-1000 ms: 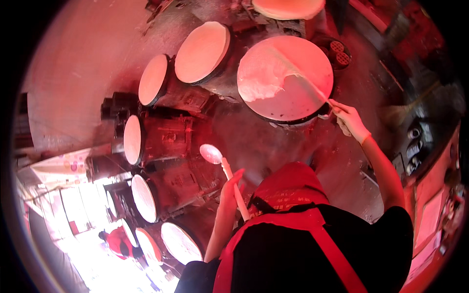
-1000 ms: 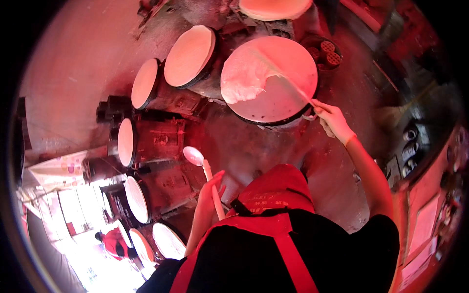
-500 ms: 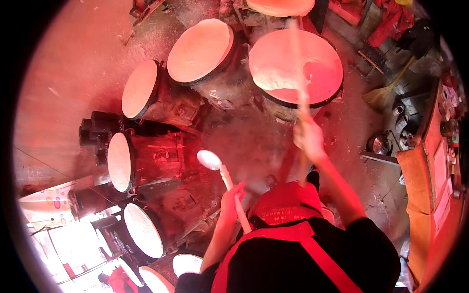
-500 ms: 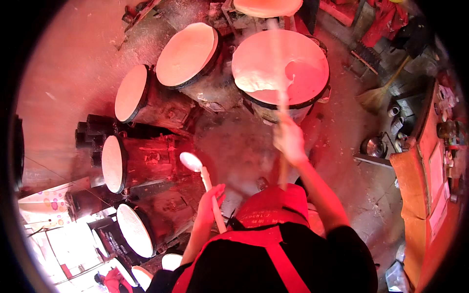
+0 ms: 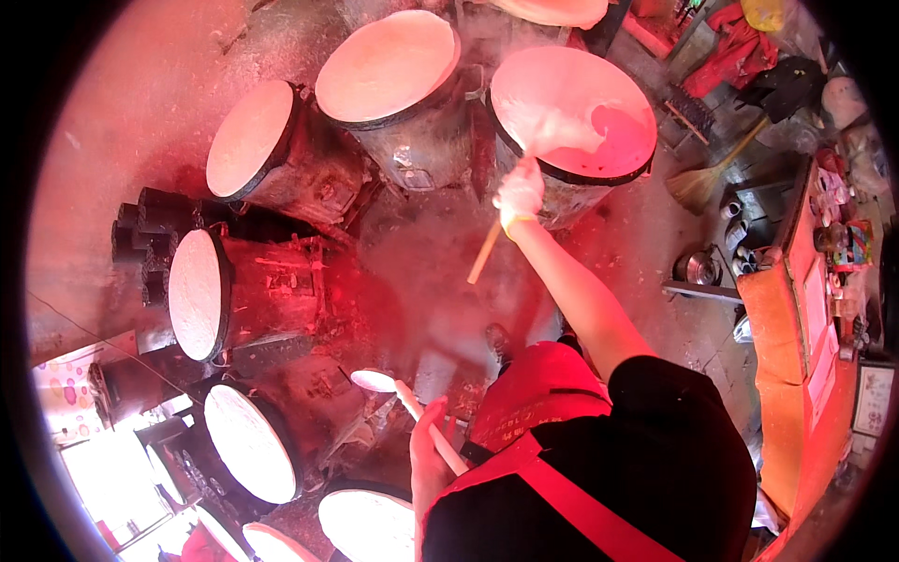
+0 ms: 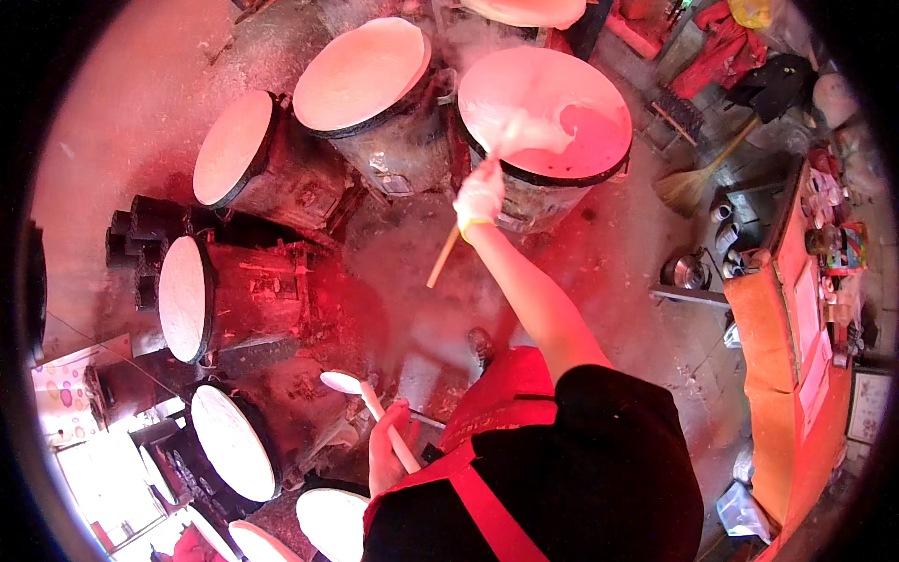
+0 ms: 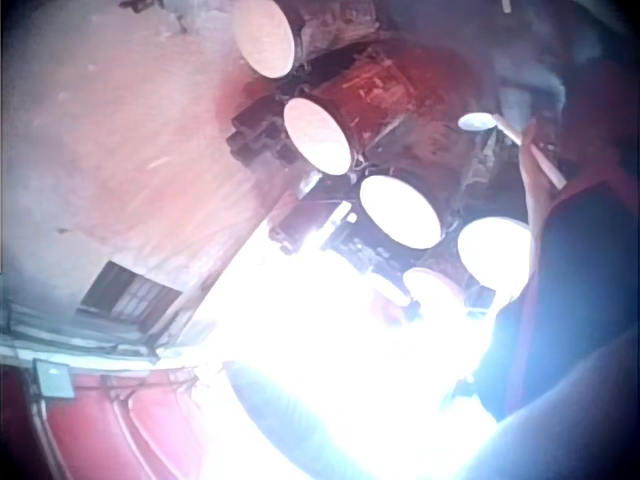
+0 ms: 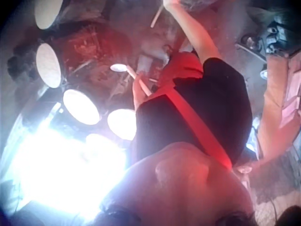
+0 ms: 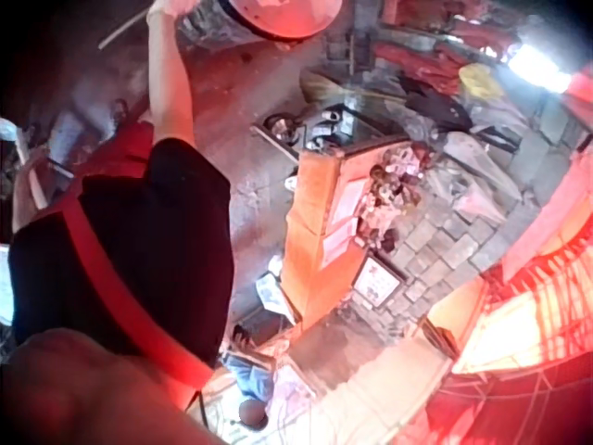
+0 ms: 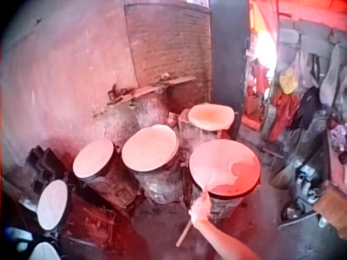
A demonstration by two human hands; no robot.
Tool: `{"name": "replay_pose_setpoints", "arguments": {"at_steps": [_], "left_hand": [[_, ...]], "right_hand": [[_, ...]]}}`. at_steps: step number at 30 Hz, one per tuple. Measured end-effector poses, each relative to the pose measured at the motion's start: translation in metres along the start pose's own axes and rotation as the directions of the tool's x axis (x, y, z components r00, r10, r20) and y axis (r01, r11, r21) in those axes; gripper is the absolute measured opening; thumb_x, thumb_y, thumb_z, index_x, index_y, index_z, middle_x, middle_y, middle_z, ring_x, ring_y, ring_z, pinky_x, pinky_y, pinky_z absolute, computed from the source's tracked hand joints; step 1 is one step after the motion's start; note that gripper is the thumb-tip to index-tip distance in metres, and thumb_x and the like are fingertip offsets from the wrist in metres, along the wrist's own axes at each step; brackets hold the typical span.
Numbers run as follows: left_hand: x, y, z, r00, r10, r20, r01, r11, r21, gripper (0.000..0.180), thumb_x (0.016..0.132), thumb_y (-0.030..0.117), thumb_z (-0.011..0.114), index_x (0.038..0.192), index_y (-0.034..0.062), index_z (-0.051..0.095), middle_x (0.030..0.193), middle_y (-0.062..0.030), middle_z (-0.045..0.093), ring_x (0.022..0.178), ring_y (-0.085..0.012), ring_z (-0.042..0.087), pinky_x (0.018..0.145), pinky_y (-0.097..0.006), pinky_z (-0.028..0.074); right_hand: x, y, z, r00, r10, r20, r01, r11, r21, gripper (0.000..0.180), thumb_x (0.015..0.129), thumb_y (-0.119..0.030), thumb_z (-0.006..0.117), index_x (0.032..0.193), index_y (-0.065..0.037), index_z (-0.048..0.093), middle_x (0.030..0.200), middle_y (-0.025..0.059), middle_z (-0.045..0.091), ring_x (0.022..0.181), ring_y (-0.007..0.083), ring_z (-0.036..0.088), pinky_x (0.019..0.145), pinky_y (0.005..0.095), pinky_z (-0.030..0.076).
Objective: The person pours batter onto multiple heated circular griddles with a ladle, spreads it into thin circles using a wooden tool, and removes the cooked flatbreads by hand.
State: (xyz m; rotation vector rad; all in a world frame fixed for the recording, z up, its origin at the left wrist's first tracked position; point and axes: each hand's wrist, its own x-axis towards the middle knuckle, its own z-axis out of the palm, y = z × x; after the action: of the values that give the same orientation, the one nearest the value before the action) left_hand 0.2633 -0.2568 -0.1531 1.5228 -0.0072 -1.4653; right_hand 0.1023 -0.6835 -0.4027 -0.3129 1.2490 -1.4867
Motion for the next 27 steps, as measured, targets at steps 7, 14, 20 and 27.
{"name": "replay_pose_setpoints", "arguments": {"at_steps": [7,14,20,27], "left_hand": [[0.036,0.002,0.001,0.993,-0.11,0.039,0.11,0.994,-0.002,0.027,0.085,0.019,0.06,0.112,0.0116,0.058,0.125,-0.0021,0.051,0.122,-0.0156,0.042,0.105,-0.034,0.033],[0.042,-0.01,-0.003,0.935,0.061,0.349,-0.125,0.979,0.163,0.024,0.095,0.025,0.046,0.113,0.013,0.057,0.136,-0.0068,0.044,0.135,-0.0194,0.031,0.112,-0.04,0.019],[0.043,-0.018,0.017,0.873,0.106,0.475,-0.224,0.954,0.198,0.025,0.095,0.025,0.046,0.114,0.0143,0.058,0.135,-0.0057,0.045,0.136,-0.0194,0.03,0.113,-0.041,0.017],[0.044,-0.006,0.067,0.953,-0.012,0.302,-0.06,0.972,0.227,0.029,0.091,0.026,0.052,0.114,0.0105,0.058,0.131,-0.0046,0.049,0.133,-0.0181,0.032,0.112,-0.04,0.019]], "right_hand": [[-0.113,-0.091,0.038,0.99,0.046,0.131,-0.047,0.999,0.003,0.034,0.096,-0.043,0.046,0.124,-0.024,0.047,0.059,-0.0004,0.04,0.04,0.0107,0.035,0.036,0.0268,0.031],[-0.134,-0.129,-0.067,0.99,0.102,0.096,-0.09,0.988,-0.124,0.034,0.099,-0.038,0.044,0.132,-0.03,0.045,0.064,-0.0018,0.042,0.04,0.0079,0.034,0.034,0.0249,0.028],[-0.107,-0.133,-0.027,0.999,0.029,-0.026,-0.023,0.98,0.2,0.025,0.097,-0.039,0.048,0.109,-0.017,0.052,0.064,0.0027,0.046,0.042,0.0117,0.038,0.036,0.0276,0.032],[-0.135,-0.16,-0.111,0.944,0.235,0.23,-0.174,0.95,-0.258,0.038,0.098,-0.041,0.047,0.135,-0.032,0.045,0.063,-0.0032,0.041,0.042,0.0063,0.032,0.037,0.0241,0.028]]}}
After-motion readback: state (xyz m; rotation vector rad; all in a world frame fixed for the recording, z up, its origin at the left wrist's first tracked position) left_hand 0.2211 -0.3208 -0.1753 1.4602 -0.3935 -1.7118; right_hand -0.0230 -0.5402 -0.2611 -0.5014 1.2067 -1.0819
